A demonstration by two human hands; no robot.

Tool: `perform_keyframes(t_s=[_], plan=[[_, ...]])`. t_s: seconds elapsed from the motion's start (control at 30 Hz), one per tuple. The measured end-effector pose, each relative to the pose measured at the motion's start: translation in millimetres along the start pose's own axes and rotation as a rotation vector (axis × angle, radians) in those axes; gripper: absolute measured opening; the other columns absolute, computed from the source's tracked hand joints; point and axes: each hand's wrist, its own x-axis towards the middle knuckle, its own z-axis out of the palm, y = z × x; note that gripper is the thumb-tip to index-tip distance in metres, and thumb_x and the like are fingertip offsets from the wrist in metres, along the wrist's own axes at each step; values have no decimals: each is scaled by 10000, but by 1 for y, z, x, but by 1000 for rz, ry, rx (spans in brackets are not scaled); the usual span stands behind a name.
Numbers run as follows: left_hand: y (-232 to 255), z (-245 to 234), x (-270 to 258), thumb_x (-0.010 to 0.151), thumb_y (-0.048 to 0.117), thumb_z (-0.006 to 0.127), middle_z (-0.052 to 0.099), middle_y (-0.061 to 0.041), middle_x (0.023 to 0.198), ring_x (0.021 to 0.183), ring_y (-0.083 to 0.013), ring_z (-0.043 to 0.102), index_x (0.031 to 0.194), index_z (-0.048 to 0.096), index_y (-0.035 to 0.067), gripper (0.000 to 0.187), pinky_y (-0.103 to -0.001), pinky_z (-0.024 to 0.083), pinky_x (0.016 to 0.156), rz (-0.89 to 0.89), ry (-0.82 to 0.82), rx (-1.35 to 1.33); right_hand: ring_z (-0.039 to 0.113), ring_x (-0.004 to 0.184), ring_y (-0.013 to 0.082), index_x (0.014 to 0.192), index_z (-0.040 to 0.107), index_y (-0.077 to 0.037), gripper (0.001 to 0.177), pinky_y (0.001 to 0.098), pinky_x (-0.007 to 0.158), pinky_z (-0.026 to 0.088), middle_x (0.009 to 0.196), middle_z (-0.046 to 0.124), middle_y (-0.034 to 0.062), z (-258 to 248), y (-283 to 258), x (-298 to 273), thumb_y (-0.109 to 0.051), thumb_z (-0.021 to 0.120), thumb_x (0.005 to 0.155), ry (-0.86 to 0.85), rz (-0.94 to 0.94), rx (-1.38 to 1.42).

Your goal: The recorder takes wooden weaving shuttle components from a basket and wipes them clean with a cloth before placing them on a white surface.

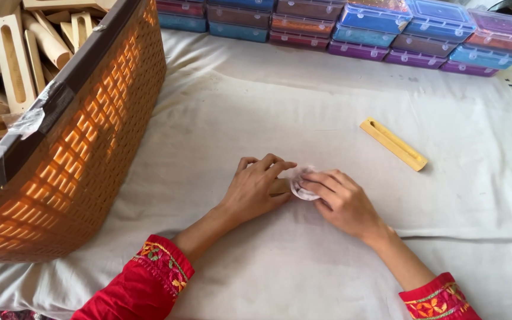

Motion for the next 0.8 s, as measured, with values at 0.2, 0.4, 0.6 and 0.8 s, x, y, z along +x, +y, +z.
perform_keyframes(t_s=[0.2,0.4,0.6,0.8], plan=[[-11,-20,7,765,280,846,698,-12,1102,972,-194,708,1300,604,186,595,-444,437,967,-21,-75,-16,668,1043,227,1075,780,-111,350,360,910,579,1182,737,23,-2,29,-6,-15,770,739,-146,94,14],[-33,-27,9,745,284,876,773,-22,996,958,-192,755,1264,641,133,589,-315,577,852,-128,-244,-385,642,1117,229,1142,769,-99,409,339,858,579,1244,734,11,-12,47,-10,63,707,772,-110,322,154],[-7,-2,8,815,359,834,761,20,942,866,-176,740,1077,703,146,362,-357,532,819,-229,-134,-173,636,1157,260,1272,710,-111,543,431,1043,505,1247,711,47,15,23,-15,14,733,744,-133,170,-60],[-13,3,5,786,367,837,697,15,966,912,-179,664,1037,697,155,357,-384,435,894,-202,-57,-30,640,1212,223,1328,677,-140,449,408,1075,506,1357,691,16,26,20,-10,-156,726,881,-128,-65,74]])
